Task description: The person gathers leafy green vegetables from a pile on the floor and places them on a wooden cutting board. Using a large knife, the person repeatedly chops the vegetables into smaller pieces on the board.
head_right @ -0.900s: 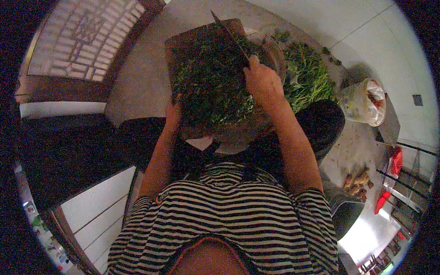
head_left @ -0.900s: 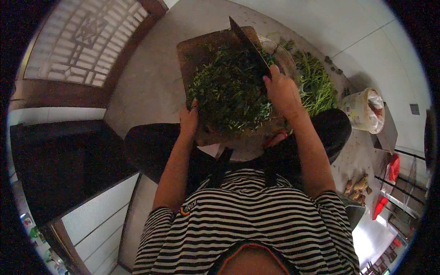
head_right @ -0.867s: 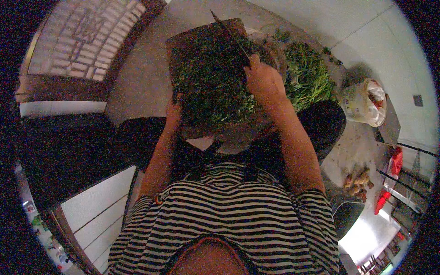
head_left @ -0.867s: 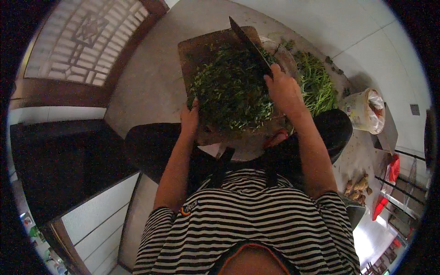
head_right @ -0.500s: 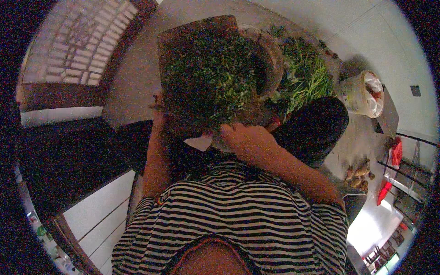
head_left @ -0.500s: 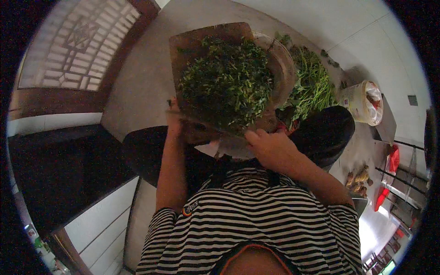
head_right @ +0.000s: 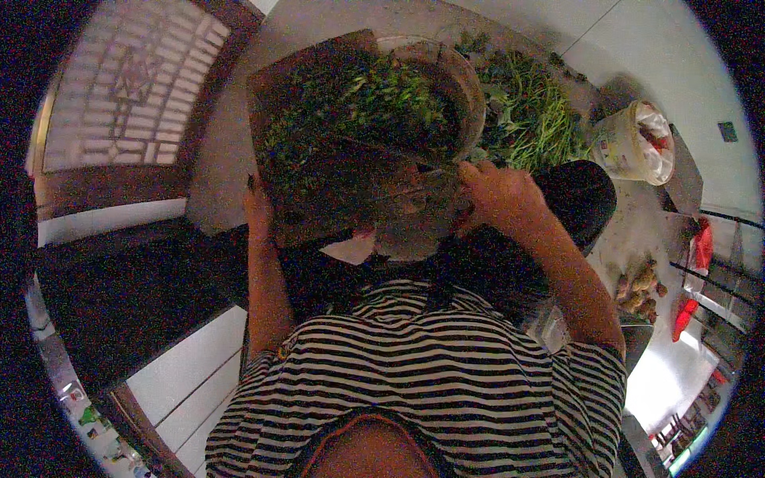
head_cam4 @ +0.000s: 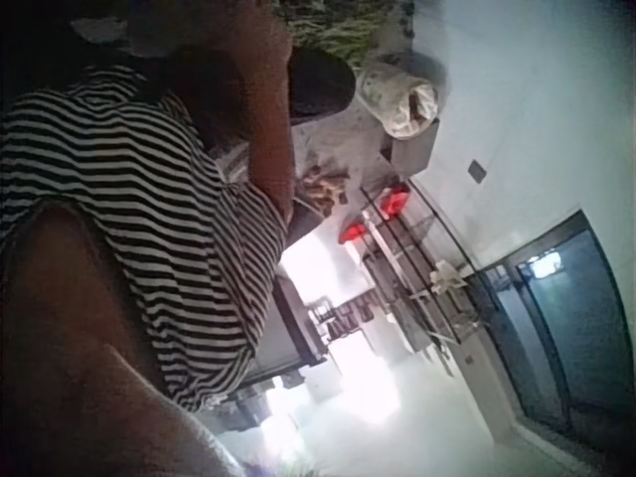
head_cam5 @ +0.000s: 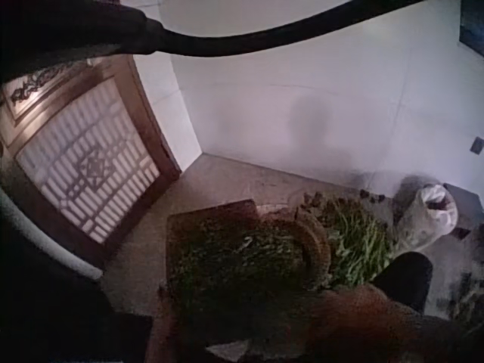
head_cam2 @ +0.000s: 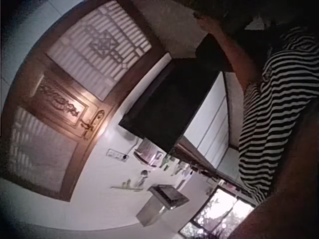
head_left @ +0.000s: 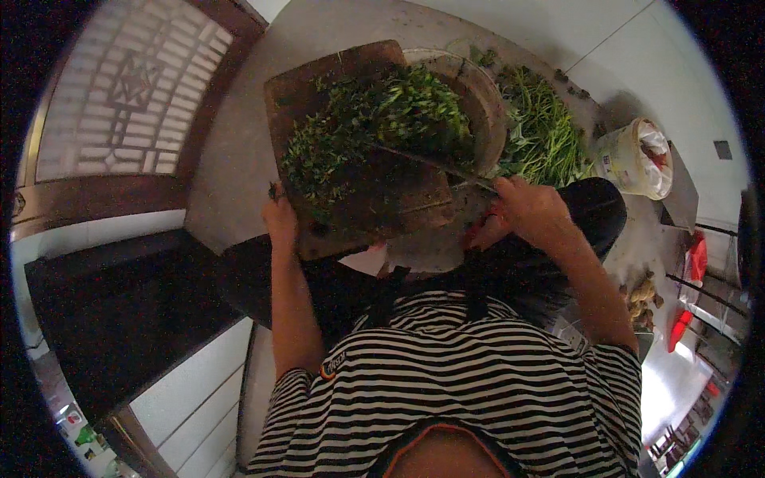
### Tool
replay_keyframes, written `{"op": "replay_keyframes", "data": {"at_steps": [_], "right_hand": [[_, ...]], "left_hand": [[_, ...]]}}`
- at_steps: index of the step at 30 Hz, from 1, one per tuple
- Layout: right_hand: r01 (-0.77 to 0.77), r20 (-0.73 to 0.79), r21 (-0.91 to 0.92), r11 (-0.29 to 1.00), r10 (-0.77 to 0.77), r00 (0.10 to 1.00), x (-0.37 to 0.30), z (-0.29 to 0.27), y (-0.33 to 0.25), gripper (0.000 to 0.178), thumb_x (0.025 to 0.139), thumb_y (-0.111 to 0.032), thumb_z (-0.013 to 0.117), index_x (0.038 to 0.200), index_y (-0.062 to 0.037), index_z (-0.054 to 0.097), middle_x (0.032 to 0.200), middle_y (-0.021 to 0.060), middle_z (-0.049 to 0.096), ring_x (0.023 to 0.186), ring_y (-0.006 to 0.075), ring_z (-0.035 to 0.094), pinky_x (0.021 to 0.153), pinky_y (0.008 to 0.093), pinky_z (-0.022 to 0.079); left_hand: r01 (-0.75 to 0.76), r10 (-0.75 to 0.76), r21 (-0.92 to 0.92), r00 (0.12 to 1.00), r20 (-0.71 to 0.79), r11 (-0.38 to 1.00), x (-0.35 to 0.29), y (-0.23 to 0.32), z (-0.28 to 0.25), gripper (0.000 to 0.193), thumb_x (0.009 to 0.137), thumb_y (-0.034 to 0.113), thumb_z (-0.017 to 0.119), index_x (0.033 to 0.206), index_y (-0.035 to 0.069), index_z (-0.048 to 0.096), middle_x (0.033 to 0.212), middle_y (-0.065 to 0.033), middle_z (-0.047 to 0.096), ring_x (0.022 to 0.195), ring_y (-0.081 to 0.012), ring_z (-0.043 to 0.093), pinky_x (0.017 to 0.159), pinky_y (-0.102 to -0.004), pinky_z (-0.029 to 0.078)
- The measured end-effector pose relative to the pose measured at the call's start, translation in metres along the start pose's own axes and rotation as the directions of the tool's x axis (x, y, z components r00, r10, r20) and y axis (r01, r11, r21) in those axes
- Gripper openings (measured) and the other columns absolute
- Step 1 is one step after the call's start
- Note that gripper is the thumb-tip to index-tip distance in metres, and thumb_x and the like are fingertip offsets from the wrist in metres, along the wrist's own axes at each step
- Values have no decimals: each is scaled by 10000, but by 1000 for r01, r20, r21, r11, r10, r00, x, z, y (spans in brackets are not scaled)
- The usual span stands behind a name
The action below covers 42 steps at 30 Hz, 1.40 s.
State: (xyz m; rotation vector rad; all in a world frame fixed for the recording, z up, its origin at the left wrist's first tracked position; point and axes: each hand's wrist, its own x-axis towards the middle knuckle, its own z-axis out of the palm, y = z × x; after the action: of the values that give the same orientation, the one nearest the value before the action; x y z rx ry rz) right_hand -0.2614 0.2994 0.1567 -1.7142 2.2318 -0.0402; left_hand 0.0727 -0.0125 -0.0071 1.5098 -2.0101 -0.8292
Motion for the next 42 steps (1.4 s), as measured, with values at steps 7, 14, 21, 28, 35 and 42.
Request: {"op": "replay_keyframes", "data": {"at_steps": [7,14,21,28,35,42], "right_hand": [[97,-228,279,955,-32,973,-26,-5,1,368,824,-151,606,1145,-34,470,950,149,605,778,349,623,643,419,512],[230,-114,789,570,-231,966,63,4,-141,389,849,-140,553,1176,-2,394,980,270,585,904,448,575,740,498,479],[10,1,853,522,-22,1000,115,35,-175,339,863,-134,526,1126,6,365,844,305,588,830,489,567,712,529,447],[-109,-103,794,598,308,946,92,30,-113,343,863,-123,531,1125,10,355,826,300,591,806,487,574,678,532,455],[-60,-212,762,645,337,917,69,30,-85,399,850,-98,553,1181,-1,351,905,285,589,835,467,578,679,495,465],[139,-37,841,523,-201,979,49,29,-135,388,842,-143,568,1175,-30,403,915,261,597,853,443,591,716,483,481]], "left_hand": [[266,-264,-25,963,61,964,-14,72,-16,603,950,479,387,833,-69,613,736,-176,615,633,-266,565,591,-395,432],[454,-448,-496,883,139,741,-14,46,-16,507,953,422,420,1006,-41,619,864,-115,644,768,-244,605,668,-368,473],[452,-387,-520,892,235,725,-1,31,-14,475,962,384,410,990,-38,626,971,-140,628,878,-245,591,712,-358,471],[505,-444,-500,862,245,704,-12,39,-14,569,963,451,348,1017,-49,614,1007,-163,623,898,-279,579,782,-389,448],[446,-365,-535,895,258,718,5,-16,-11,629,953,512,344,1047,-56,595,1016,-148,612,909,-257,573,776,-366,455],[448,-393,-674,886,246,587,-13,46,-25,625,952,507,355,1029,-62,601,979,-132,622,847,-241,584,758,-356,468]]}}
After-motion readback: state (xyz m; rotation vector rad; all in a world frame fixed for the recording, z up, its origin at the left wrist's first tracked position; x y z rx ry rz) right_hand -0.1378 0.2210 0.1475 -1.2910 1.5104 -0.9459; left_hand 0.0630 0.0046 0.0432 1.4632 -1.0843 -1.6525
